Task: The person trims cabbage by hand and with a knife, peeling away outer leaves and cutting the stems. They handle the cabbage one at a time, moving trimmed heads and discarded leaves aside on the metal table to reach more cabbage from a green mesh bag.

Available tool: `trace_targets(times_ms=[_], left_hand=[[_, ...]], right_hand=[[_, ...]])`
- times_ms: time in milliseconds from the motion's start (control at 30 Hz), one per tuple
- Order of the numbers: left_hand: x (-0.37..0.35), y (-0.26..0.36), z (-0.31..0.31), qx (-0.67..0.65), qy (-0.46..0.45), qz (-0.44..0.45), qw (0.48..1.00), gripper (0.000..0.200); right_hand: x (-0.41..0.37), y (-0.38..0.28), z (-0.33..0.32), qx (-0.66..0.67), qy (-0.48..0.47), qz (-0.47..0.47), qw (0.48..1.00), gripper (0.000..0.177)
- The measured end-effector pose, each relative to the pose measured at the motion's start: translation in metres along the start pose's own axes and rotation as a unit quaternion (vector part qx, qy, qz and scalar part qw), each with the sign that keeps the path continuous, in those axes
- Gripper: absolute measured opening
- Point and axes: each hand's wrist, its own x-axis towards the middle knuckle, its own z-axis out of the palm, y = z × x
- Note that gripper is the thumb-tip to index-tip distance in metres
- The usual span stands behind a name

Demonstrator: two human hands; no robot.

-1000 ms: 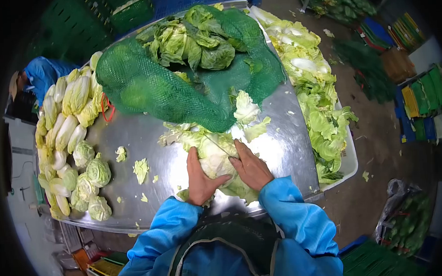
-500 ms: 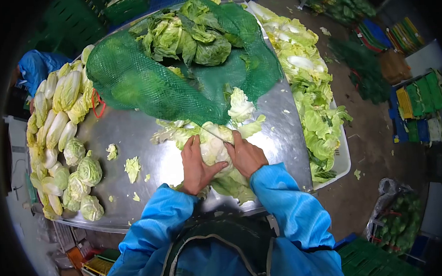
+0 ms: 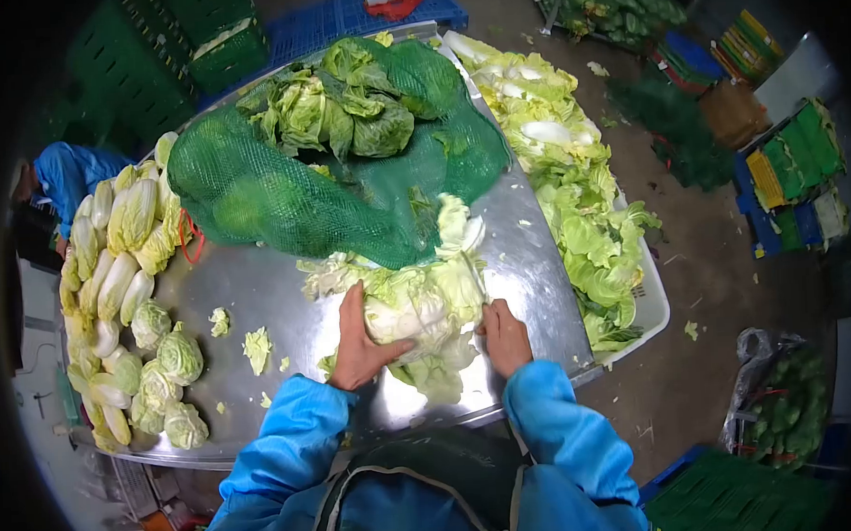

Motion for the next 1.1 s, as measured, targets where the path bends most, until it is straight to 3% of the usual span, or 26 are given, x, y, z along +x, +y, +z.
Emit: trace_targets(times_ms=[33, 67, 100, 167, 200, 233, 300, 333, 400, 500, 633, 733, 1033, 1100], left_hand=[[-0.005, 0.0, 0.006, -0.081, 0.054, -0.045, 0.994, 0.112], [-0.01, 0.004, 0.014, -0.075, 0.074, -0.054, 0.993, 0.114], [-0.009, 0.01, 0.015, -0.074, 0.072, -0.054, 0.993, 0.114], [-0.006, 0.018, 0.016, -0.057, 0.066, -0.065, 0.994, 0.115], [-0.002, 0.019, 0.014, -0.071, 0.037, -0.08, 0.994, 0.121], [0.003, 0.018, 0.012, -0.072, 0.04, -0.083, 0.993, 0.121], [0.013, 0.015, 0.007, -0.055, -0.008, -0.035, 0.998, 0.123], [0.02, 0.012, 0.004, -0.046, -0.019, -0.012, 0.999, 0.122], [0.032, 0.004, 0.0, -0.047, -0.045, -0.004, 0.998, 0.123], [0.033, 0.001, 0.001, -0.053, -0.055, -0.029, 0.997, 0.122], [0.024, 0.003, 0.018, -0.068, 0.033, -0.074, 0.994, 0.114], [0.033, 0.005, 0.018, -0.043, 0.043, -0.058, 0.996, 0.105], [0.055, 0.014, 0.025, 0.015, 0.0, -0.05, 0.999, 0.105], [0.055, 0.01, 0.026, 0.017, 0.007, -0.029, 0.999, 0.105]], right_hand=[[-0.016, -0.003, 0.003, 0.014, 0.015, -0.027, 0.999, 0.034], [-0.024, -0.003, 0.005, 0.026, 0.031, -0.055, 0.998, 0.033], [-0.02, 0.0, 0.002, 0.027, 0.031, -0.054, 0.998, 0.033], [-0.008, 0.009, -0.011, -0.018, 0.116, 0.007, 0.993, 0.033], [-0.006, 0.007, -0.016, -0.024, 0.132, -0.056, 0.989, 0.042], [-0.008, -0.012, -0.018, -0.026, 0.129, -0.057, 0.99, 0.042], [-0.014, -0.051, -0.013, -0.034, 0.023, -0.168, 0.985, 0.053], [-0.004, -0.048, -0.006, -0.035, 0.026, -0.168, 0.985, 0.053], [0.017, -0.039, 0.007, -0.216, -0.024, -0.362, 0.907, 0.06], [0.023, -0.051, 0.004, -0.263, -0.115, -0.314, 0.905, 0.061], [0.023, -0.063, 0.004, -0.316, -0.148, -0.255, 0.902, 0.062], [0.03, -0.059, 0.007, -0.326, -0.115, -0.261, 0.901, 0.059], [0.079, -0.044, 0.012, -0.265, -0.035, -0.238, 0.934, 0.044], [0.095, -0.05, 0.01, -0.255, -0.064, -0.164, 0.951, 0.039]])
